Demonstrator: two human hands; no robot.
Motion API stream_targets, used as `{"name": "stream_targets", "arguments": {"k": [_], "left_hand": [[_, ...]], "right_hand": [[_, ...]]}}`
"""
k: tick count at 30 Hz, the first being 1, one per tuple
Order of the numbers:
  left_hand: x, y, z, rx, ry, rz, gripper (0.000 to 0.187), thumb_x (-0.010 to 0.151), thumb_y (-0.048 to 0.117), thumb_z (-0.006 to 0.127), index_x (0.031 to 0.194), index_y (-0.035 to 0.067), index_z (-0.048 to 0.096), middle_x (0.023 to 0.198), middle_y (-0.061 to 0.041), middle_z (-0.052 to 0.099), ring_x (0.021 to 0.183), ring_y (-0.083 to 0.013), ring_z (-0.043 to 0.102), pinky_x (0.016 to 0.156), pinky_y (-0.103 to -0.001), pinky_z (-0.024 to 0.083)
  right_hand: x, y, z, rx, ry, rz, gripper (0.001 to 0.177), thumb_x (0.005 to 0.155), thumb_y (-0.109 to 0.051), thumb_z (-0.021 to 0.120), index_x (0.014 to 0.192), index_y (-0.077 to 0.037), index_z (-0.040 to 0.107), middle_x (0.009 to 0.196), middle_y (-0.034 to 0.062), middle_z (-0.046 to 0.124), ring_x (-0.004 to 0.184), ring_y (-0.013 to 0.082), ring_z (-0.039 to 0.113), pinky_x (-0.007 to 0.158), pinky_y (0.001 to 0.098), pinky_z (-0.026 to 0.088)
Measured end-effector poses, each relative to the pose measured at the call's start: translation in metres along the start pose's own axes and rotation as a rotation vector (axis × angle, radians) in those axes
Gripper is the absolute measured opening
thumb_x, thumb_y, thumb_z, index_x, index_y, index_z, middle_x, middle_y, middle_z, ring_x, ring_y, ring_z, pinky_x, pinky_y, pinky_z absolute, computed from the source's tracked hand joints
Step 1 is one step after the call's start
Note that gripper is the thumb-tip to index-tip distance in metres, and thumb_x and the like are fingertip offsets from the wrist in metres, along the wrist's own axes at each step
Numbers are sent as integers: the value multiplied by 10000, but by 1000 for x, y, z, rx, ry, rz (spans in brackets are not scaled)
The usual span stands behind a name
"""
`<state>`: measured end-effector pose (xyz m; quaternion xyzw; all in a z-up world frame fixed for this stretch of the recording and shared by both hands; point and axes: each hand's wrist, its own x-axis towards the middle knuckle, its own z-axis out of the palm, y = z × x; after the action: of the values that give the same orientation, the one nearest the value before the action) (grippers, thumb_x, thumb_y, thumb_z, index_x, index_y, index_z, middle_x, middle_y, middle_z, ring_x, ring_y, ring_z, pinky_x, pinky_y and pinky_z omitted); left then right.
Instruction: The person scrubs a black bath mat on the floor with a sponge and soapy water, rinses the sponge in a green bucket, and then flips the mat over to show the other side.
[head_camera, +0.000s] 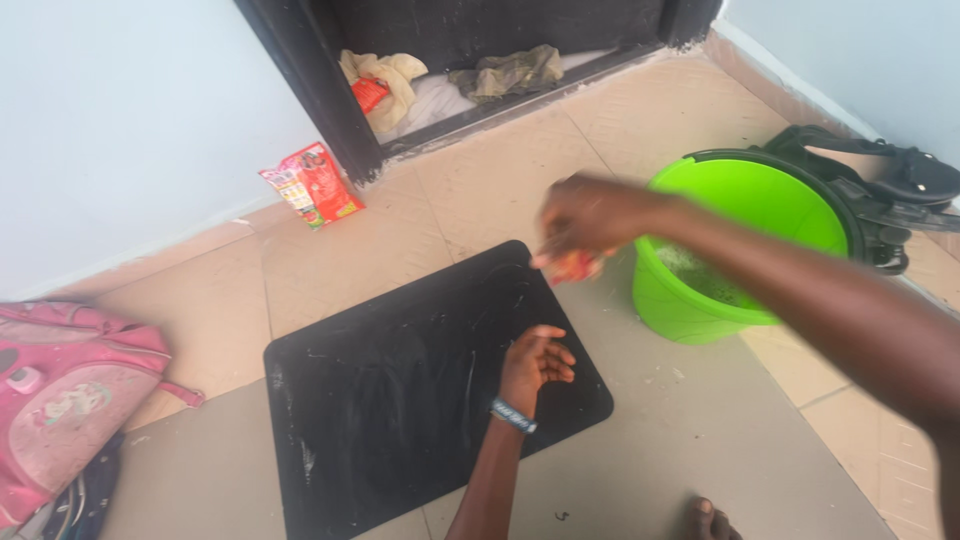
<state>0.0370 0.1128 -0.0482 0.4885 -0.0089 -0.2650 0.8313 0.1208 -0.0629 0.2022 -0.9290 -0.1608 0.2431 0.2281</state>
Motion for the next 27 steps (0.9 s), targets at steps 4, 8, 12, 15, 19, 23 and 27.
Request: {"name": "stream_targets", "arguments": {"k": [4, 8, 12, 15, 19, 23, 27], "left_hand": [[-46, 57, -46, -350, -102, -12, 613, 841, 521, 543, 1245, 63, 597, 1002, -151, 739, 798, -228, 755, 655, -371, 634], [-59, 51, -105, -327, -139, 222, 426, 992, 232, 688, 1344, 19, 575, 1108, -167, 696, 841, -250, 700, 638, -353, 550], [-65, 41, -156, -336, 151, 438, 414, 866, 11, 756, 1245, 60, 597, 1094, -141, 681, 938, -255, 675, 772, -380, 555], [-74, 51, -167, -649, 203, 529, 333, 805, -22, 735, 1088, 93, 601, 1084, -131, 697, 1021, -252, 703, 885, -401, 601], [-67, 54, -185, -737, 350, 688, 241, 841, -61, 726, 997, 72, 599, 1064, -122, 691, 1026, -234, 710, 919, -414, 611], [-54, 38, -216, -574, 684, 771, 203, 879, -55, 755, 932, 56, 593, 1005, -126, 713, 931, -210, 725, 815, -392, 631], [-66, 35, -249, -496, 981, 675, 165, 900, 13, 770, 948, 63, 621, 911, -131, 706, 803, -207, 693, 731, -378, 645]], "right_hand": [[70, -57, 97, -115, 246, -307, 263, 804, -260, 768, 705, -45, 653, 706, 125, 679, 751, 339, 683, 687, 479, 503], [111, -97, 141, 97, 456, -501, 368, 956, -330, 671, 740, -32, 655, 694, 191, 639, 699, 409, 628, 664, 512, 465], [129, -120, 138, 126, 508, -432, 496, 982, -405, 631, 705, 5, 614, 612, 222, 575, 595, 422, 570, 613, 502, 443], [140, -143, 137, 124, 594, -458, 550, 995, -424, 634, 661, 10, 583, 584, 211, 536, 551, 396, 518, 575, 489, 419], [154, -161, 144, 290, 653, -405, 638, 998, -444, 677, 611, 23, 476, 536, 176, 365, 514, 251, 336, 506, 425, 356], [159, -160, 149, 517, 650, -371, 624, 995, -396, 704, 591, -10, 426, 559, 45, 307, 551, 84, 275, 491, 350, 262], [159, -139, 160, 717, 854, -344, 554, 1002, -336, 707, 581, -61, 475, 543, -57, 380, 540, 42, 315, 494, 303, 268]]}}
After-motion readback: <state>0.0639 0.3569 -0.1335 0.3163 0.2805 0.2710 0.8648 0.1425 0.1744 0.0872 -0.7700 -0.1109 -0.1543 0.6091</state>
